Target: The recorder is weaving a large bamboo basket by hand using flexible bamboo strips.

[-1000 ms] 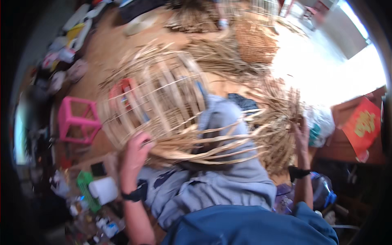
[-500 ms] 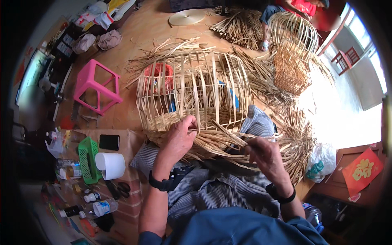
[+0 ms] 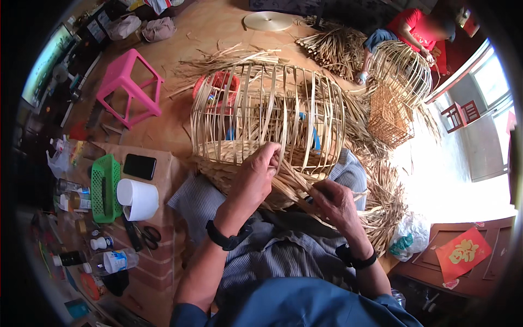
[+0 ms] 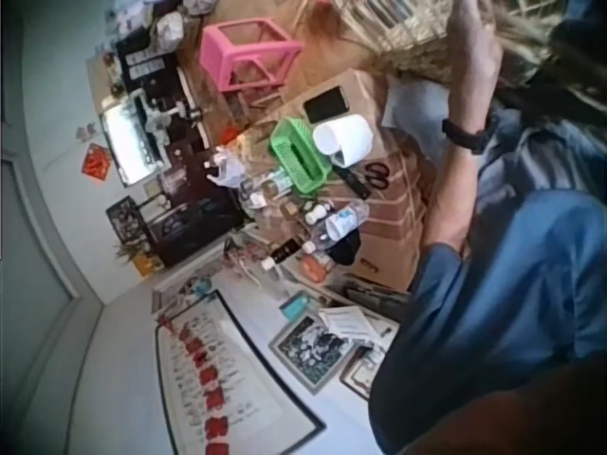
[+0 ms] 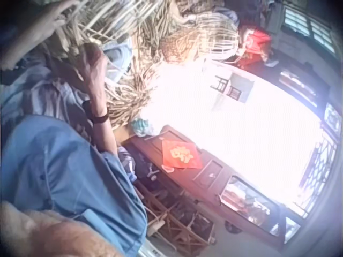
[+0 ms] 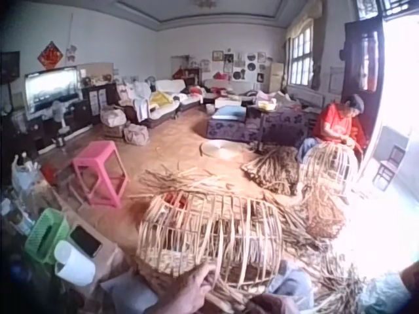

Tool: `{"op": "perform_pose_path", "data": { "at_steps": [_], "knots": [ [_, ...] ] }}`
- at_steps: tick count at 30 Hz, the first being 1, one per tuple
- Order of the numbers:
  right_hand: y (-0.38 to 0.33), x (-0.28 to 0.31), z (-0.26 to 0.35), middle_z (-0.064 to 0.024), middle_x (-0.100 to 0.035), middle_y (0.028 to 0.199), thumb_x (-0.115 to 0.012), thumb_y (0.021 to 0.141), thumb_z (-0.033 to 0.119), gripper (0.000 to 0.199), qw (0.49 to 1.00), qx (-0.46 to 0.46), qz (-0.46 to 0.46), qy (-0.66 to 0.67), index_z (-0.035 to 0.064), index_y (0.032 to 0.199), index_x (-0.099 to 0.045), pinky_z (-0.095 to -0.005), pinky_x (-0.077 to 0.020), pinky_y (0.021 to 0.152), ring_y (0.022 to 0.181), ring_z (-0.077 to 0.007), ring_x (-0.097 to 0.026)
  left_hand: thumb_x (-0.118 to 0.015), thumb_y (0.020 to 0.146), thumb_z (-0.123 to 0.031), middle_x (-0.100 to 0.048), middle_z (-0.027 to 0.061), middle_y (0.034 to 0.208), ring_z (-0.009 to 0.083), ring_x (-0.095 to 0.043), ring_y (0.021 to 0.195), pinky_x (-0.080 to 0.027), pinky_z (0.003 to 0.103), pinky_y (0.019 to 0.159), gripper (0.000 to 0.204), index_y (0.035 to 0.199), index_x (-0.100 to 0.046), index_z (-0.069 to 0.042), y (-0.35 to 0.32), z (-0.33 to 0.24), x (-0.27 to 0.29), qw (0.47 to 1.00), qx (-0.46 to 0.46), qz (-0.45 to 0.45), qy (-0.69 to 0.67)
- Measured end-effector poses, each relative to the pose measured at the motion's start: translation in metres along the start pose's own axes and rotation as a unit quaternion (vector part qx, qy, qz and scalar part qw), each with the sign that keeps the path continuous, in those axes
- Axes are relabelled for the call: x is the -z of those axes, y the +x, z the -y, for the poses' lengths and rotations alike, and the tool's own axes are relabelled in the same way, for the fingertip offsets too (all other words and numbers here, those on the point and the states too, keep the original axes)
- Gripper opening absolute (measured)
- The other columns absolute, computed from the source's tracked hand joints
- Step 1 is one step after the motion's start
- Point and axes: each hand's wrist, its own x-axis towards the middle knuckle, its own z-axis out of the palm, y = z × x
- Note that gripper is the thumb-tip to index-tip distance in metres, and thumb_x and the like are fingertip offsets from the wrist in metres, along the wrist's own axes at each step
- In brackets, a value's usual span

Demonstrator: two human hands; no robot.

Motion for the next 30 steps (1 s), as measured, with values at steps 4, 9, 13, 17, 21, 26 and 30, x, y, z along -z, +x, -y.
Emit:
{"op": "perform_pose_path", "data": {
  "at_steps": [4,9,13,17,21,26,30],
  "knots": [
    [0.007,-0.004,-0.009,-0.0037,-0.069,0.080,-0.073,0.108,0.018,0.023,0.995,0.088,-0.018,-0.040,-0.0052,0.110,-0.073,-0.0283,-0.0479,0.058,0.066,-0.0073,-0.060,-0.073,0.094,0.007,-0.074,0.0165,0.111,0.0341,-0.076,0.100,-0.060,0.043,0.086,0.037,0.127,-0.064,-0.006,-0.004,0.004,-0.002,0.997,-0.037,-0.060,0.017],
    [0.006,-0.003,-0.022,-0.0201,-0.072,0.085,-0.086,0.093,0.013,0.026,0.975,0.163,-0.053,-0.138,-0.0044,0.107,-0.073,-0.0401,-0.0572,0.068,0.073,-0.0320,-0.073,-0.080,0.093,0.000,-0.074,0.0145,0.106,0.0358,-0.076,0.092,-0.060,0.043,0.081,0.022,0.112,-0.069,-0.005,-0.013,0.009,0.008,0.993,-0.052,-0.035,0.100],
    [0.007,-0.005,-0.029,-0.0173,-0.069,0.082,-0.086,0.093,0.020,0.028,0.947,0.226,-0.078,-0.212,0.0001,0.098,-0.066,-0.0454,-0.0565,0.066,0.075,-0.0392,-0.072,-0.080,0.091,0.000,-0.072,0.0124,0.104,0.0336,-0.074,0.096,-0.059,0.043,0.085,0.018,0.106,-0.072,-0.005,-0.012,0.006,0.011,0.995,-0.051,-0.021,0.084],
    [0.009,-0.002,-0.027,-0.0139,-0.064,0.079,-0.084,0.094,0.025,0.033,0.908,0.281,-0.085,-0.299,0.0037,0.095,-0.059,-0.0481,-0.0542,0.062,0.072,-0.0395,-0.069,-0.081,0.087,-0.004,-0.069,0.0103,0.118,0.0317,-0.068,0.110,-0.053,0.045,0.098,0.016,0.101,-0.073,-0.006,-0.016,-0.006,0.015,0.948,-0.159,-0.007,0.275],
    [0.008,0.004,-0.018,-0.0127,-0.064,0.099,-0.085,0.089,0.024,0.036,0.880,0.276,-0.135,-0.362,0.0068,0.110,-0.062,-0.0464,-0.0539,0.077,0.092,-0.0352,-0.066,-0.080,0.086,-0.001,-0.066,0.0102,0.127,0.0334,-0.063,0.116,-0.047,0.049,0.102,0.015,0.098,-0.073,-0.004,-0.018,-0.021,0.018,0.919,-0.168,0.000,0.356],
    [0.018,0.003,-0.014,-0.0112,-0.062,0.108,-0.080,0.088,0.021,0.040,0.865,0.278,-0.097,-0.406,0.0044,0.120,-0.061,-0.0477,-0.0481,0.097,0.111,-0.0329,-0.059,-0.069,0.090,0.004,-0.067,0.0156,0.123,0.0369,-0.065,0.112,-0.050,0.051,0.098,0.020,0.109,-0.069,-0.003,-0.009,-0.034,0.009,0.911,-0.155,0.050,0.379],
    [0.024,0.008,-0.021,-0.0145,-0.061,0.105,-0.072,0.088,0.015,0.032,0.878,0.228,-0.028,-0.421,0.0013,0.112,-0.055,-0.0477,-0.0564,0.082,0.100,-0.0355,-0.067,-0.060,0.098,0.003,-0.067,0.0211,0.108,0.0426,-0.070,0.100,-0.057,0.051,0.089,0.023,0.121,-0.060,-0.002,-0.003,-0.037,0.003,0.935,-0.058,0.093,0.337]
  ]
}}
